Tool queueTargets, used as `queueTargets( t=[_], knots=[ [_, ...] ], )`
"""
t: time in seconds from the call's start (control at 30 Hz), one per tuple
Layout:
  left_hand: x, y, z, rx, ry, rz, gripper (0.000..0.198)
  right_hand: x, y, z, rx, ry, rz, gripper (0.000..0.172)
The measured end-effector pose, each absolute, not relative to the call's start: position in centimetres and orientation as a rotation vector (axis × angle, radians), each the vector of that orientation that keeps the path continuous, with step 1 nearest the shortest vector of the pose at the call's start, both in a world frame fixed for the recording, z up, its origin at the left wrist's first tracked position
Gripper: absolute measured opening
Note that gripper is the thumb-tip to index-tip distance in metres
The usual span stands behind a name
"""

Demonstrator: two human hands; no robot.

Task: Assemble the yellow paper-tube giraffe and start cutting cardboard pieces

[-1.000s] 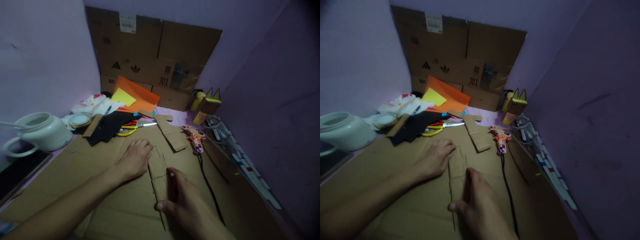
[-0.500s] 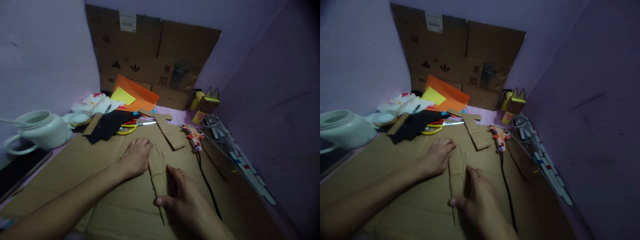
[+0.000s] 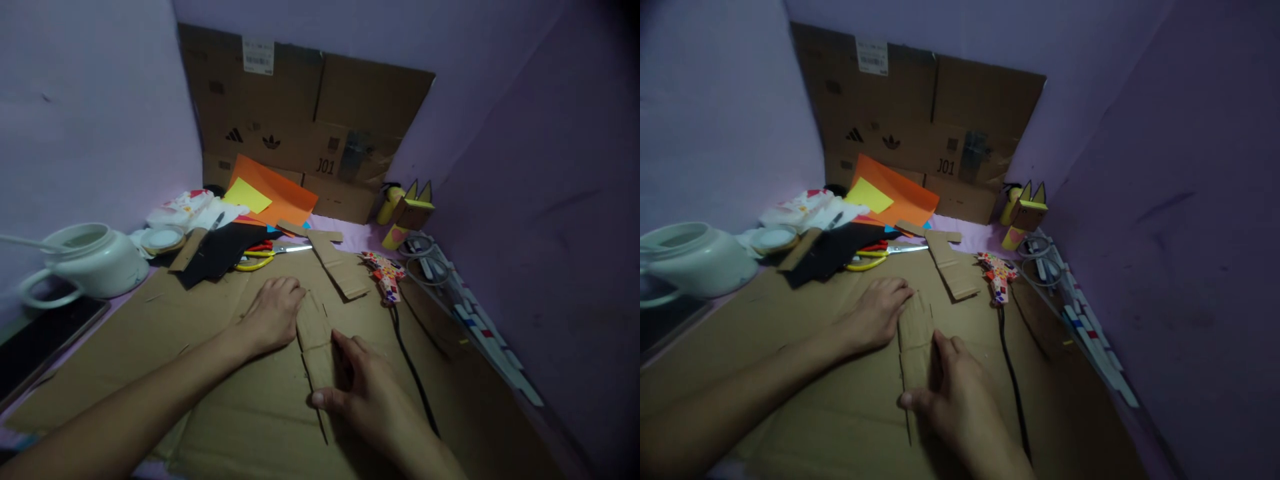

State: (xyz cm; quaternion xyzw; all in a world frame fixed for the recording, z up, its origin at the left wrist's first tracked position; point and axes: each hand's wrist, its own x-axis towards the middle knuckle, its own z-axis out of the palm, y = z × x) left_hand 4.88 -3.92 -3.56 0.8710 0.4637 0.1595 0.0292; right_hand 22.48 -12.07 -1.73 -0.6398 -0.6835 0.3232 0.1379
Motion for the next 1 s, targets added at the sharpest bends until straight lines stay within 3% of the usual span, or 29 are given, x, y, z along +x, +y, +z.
queueTargets(
  t=[0.73,1.0],
  knots=[
    [4.9,-4.3,-3.9,2.698,1.473,0.502,0.031,22.6,-12.0,-2.4,-1.817,-1.910,0.971,0.080],
    [5.1,-4.9,-3.5,2.707,1.524,0.458,0.028,23.7,-11.6,-5.0,-1.678,-1.951,0.980,0.077]
  ],
)
